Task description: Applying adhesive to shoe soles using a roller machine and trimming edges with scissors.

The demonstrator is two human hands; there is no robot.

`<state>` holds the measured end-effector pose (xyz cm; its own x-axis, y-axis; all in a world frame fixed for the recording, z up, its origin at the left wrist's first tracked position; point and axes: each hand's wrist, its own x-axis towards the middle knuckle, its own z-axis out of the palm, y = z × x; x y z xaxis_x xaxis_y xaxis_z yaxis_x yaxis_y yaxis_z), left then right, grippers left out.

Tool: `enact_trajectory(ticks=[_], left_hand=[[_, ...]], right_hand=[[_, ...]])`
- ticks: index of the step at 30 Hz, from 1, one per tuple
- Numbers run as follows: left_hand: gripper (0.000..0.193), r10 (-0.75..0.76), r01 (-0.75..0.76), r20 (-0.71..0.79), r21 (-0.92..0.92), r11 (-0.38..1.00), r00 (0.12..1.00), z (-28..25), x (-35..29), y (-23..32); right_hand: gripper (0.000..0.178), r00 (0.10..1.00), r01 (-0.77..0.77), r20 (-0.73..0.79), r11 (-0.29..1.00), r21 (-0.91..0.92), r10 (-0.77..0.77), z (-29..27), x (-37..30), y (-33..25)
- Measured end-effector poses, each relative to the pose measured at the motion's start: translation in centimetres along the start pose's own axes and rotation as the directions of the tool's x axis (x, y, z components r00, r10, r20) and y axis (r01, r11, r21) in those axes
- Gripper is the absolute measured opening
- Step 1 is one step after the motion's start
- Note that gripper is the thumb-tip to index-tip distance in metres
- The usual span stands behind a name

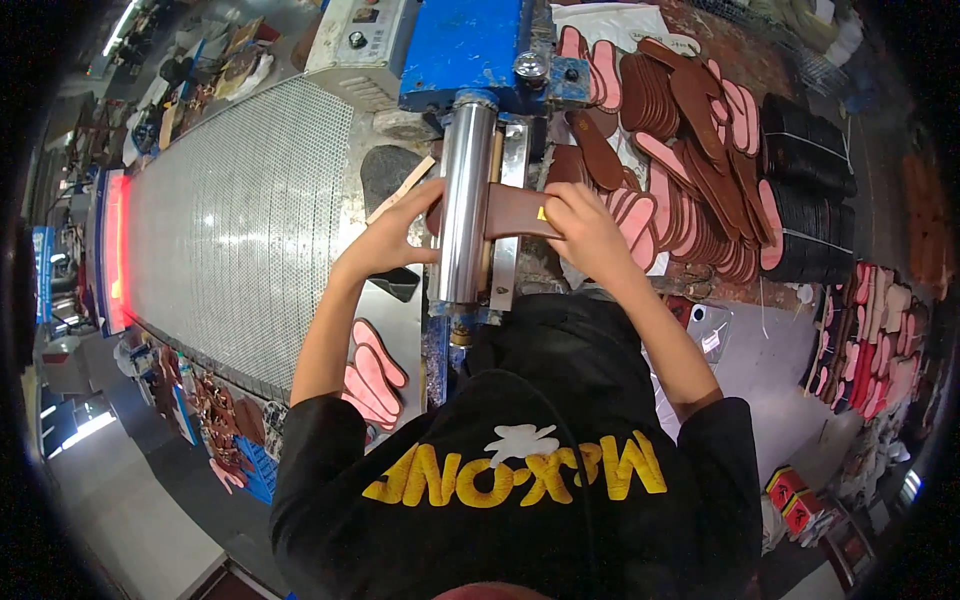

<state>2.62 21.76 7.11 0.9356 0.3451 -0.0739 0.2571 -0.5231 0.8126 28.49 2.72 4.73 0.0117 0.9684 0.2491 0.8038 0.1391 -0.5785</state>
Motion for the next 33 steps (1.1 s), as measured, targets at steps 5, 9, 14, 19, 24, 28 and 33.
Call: enact_trajectory(ticks=[5,9,14,19,24,28,33], left_hand=[[0.089,0.031,-0.001,-0.138,0.207,0.978,0.990,-1.0,-1.4,-2.0],[0.083,0.127,-0.049,-0.210,0.341,0.939,0.969,-2.3,-2.4,-5.5],[0.080,-0.004,0.075,-0.291,0.231,0.970,0.957,-3.0,-5.0,-10.6],[0.097,-0.474,0.064,-0.170,-0.897,0.438,0.864,1.5,-12.4,-13.5],[0.103,-0.334,-0.387,-0.393,-0.918,0.089,0.856,4.8,-13.5,-5.6],[0.107,-0.330,-0.520,-0.503,-0.853,0.041,0.799,5.7,-13.6,-1.0],[0.109,-0.293,-0.553,-0.522,-0.832,-0.030,0.801,6.8,-14.4,0.4]], right_hand=[[0.037,0.999,0.001,0.045,1.000,0.023,-0.002,0.4,1.1,-2.0],[0.037,0.995,-0.092,-0.044,0.995,0.022,0.093,0.6,-0.7,-0.9],[0.035,0.958,-0.285,-0.012,0.958,0.033,0.285,1.6,-3.2,0.8],[0.027,0.937,-0.349,0.004,0.937,-0.002,0.349,2.6,-6.8,3.8],[0.021,0.851,-0.525,0.107,0.844,0.113,0.515,4.9,-13.2,9.4],[0.016,0.866,-0.469,0.194,0.883,-0.007,0.461,7.1,-17.1,13.4],[0.013,0.774,-0.616,0.332,0.762,0.201,0.539,8.4,-19.0,15.8]])
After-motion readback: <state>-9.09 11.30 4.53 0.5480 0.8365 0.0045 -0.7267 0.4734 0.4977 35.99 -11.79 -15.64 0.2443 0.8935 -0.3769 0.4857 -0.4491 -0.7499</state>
